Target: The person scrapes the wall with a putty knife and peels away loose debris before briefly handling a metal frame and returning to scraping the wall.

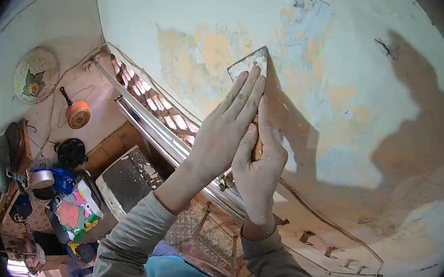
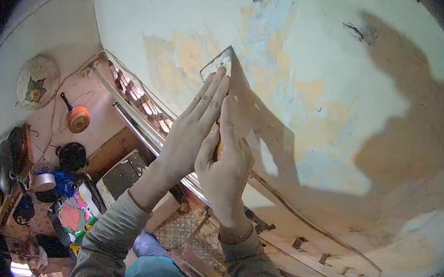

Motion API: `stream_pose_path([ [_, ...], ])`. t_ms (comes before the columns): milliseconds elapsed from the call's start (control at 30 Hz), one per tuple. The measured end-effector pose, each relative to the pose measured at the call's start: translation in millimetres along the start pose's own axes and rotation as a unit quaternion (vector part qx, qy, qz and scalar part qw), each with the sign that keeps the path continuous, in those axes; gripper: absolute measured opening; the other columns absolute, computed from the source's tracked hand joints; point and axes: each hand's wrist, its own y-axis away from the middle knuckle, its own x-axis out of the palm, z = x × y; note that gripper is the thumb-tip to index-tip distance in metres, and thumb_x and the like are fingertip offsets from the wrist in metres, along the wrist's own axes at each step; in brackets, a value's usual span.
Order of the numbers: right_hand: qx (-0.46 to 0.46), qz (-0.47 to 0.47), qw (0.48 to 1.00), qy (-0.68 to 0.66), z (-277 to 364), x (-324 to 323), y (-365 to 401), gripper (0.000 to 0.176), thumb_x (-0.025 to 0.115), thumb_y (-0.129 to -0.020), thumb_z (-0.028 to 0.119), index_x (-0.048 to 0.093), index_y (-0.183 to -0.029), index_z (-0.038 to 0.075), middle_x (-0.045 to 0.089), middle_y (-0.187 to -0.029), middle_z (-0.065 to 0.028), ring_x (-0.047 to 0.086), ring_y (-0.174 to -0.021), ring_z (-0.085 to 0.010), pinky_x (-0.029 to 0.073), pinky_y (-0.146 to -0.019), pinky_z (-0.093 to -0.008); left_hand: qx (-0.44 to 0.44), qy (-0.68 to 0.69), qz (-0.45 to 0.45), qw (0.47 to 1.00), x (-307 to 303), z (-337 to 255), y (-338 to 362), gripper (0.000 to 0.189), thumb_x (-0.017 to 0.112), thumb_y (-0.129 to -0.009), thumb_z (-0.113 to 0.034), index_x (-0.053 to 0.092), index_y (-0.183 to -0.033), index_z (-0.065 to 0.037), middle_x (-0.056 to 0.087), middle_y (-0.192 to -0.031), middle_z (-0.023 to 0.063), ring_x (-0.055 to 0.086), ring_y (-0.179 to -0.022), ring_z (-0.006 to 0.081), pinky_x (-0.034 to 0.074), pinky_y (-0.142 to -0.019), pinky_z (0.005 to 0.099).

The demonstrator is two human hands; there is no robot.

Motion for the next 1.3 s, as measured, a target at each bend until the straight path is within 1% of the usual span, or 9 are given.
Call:
stream_pose_path([
  [67, -0.022, -0.016, 0.999, -0.016, -6, 1, 0, 0.053, 0.059, -0.095, 0.001, 0.051, -0.147, -0.003, 0.072, -0.105, -0.0249, 0.071, -0.073, -0.0319, 0.054, -0.066, -0.0404, 0.011, -0.042, -0.008, 0.999, 6, 4, 0, 0.077, 0.051, -0.092, -0.016, 0.021, -0.162, -0.002, 0.021, -0.169, 0.0159, 0.024, -0.155, 0.0315, 0.033, -0.124, 0.0384],
  [200, -0.036, -0.041, 0.998, -0.029, -8, 5, -1, 0.051, 0.059, -0.095, 0.000, 0.052, -0.146, -0.004, 0.073, -0.097, -0.0245, 0.071, -0.075, -0.0315, 0.054, -0.066, -0.0396, 0.011, -0.054, -0.002, 0.998, 5, 3, 0, 0.077, 0.051, -0.093, -0.018, 0.020, -0.162, -0.002, 0.021, -0.169, 0.0158, 0.024, -0.156, 0.0309, 0.032, -0.125, 0.0380],
  [400, -0.018, -0.027, 0.998, -0.057, -2, 5, -7, 0.045, 0.053, -0.098, -0.002, 0.056, -0.143, -0.004, 0.071, -0.122, -0.0232, 0.072, -0.103, -0.0249, 0.054, -0.085, -0.0333, 0.021, -0.081, 0.010, 0.996, -5, 3, -6, 0.076, 0.051, -0.093, -0.016, 0.021, -0.161, 0.001, 0.024, -0.167, 0.0194, 0.027, -0.154, 0.0334, 0.031, -0.125, 0.0388],
  [433, -0.113, -0.075, 0.989, -0.056, -20, 18, -17, 0.048, 0.059, -0.097, 0.004, 0.054, -0.144, -0.005, 0.073, -0.100, -0.0278, 0.076, -0.081, -0.0290, 0.056, -0.074, -0.0383, 0.019, -0.076, -0.017, 0.997, -8, 6, -12, 0.075, 0.051, -0.093, -0.014, 0.022, -0.161, 0.002, 0.025, -0.167, 0.0205, 0.027, -0.154, 0.0350, 0.031, -0.125, 0.0394],
  [600, -0.029, -0.022, 0.993, -0.111, 18, 21, -62, 0.043, 0.055, -0.099, 0.009, 0.057, -0.140, -0.006, 0.070, -0.109, -0.0307, 0.075, -0.088, -0.0341, 0.056, -0.076, -0.0437, 0.019, -0.060, -0.082, 0.995, -28, 26, -45, 0.070, 0.050, -0.096, -0.010, 0.024, -0.159, 0.005, 0.024, -0.166, 0.0252, 0.028, -0.153, 0.0380, 0.032, -0.124, 0.0414],
  [733, -0.170, -0.109, 0.979, -0.038, 11, 36, -52, 0.044, 0.057, -0.098, 0.010, 0.057, -0.139, -0.008, 0.071, -0.086, -0.0266, 0.069, -0.065, -0.0371, 0.053, -0.060, -0.0410, 0.020, -0.046, -0.041, 0.998, -40, 25, -26, 0.070, 0.049, -0.095, -0.010, 0.023, -0.159, 0.005, 0.024, -0.166, 0.0240, 0.029, -0.153, 0.0364, 0.032, -0.124, 0.0406],
  [833, -0.012, 0.003, 0.999, -0.051, 18, 25, -18, 0.047, 0.057, -0.099, 0.009, 0.054, -0.143, -0.005, 0.068, -0.078, -0.0241, 0.067, -0.063, -0.0346, 0.052, -0.060, -0.0415, 0.005, -0.045, -0.015, 0.999, -27, 24, -4, 0.071, 0.048, -0.095, -0.012, 0.023, -0.159, 0.005, 0.024, -0.167, 0.0224, 0.029, -0.153, 0.0352, 0.031, -0.124, 0.0394],
  [1167, -0.132, -0.061, 0.989, 0.015, -1, 34, -29, 0.044, 0.057, -0.097, 0.008, 0.057, -0.139, -0.006, 0.070, -0.090, -0.0272, 0.070, -0.070, -0.0353, 0.052, -0.064, -0.0427, 0.003, -0.035, -0.040, 0.999, -17, 30, -7, 0.072, 0.049, -0.094, -0.013, 0.025, -0.160, 0.002, 0.027, -0.166, 0.0206, 0.030, -0.153, 0.0334, 0.033, -0.123, 0.0381],
  [1300, -0.007, 0.005, 0.999, -0.032, 8, 32, -33, 0.041, 0.057, -0.098, 0.009, 0.060, -0.135, -0.007, 0.071, -0.091, -0.0267, 0.071, -0.073, -0.0354, 0.053, -0.065, -0.0427, 0.009, -0.063, -0.044, 0.997, -18, 33, -11, 0.072, 0.051, -0.094, -0.012, 0.025, -0.159, 0.003, 0.028, -0.165, 0.0220, 0.031, -0.152, 0.0350, 0.036, -0.121, 0.0404],
])
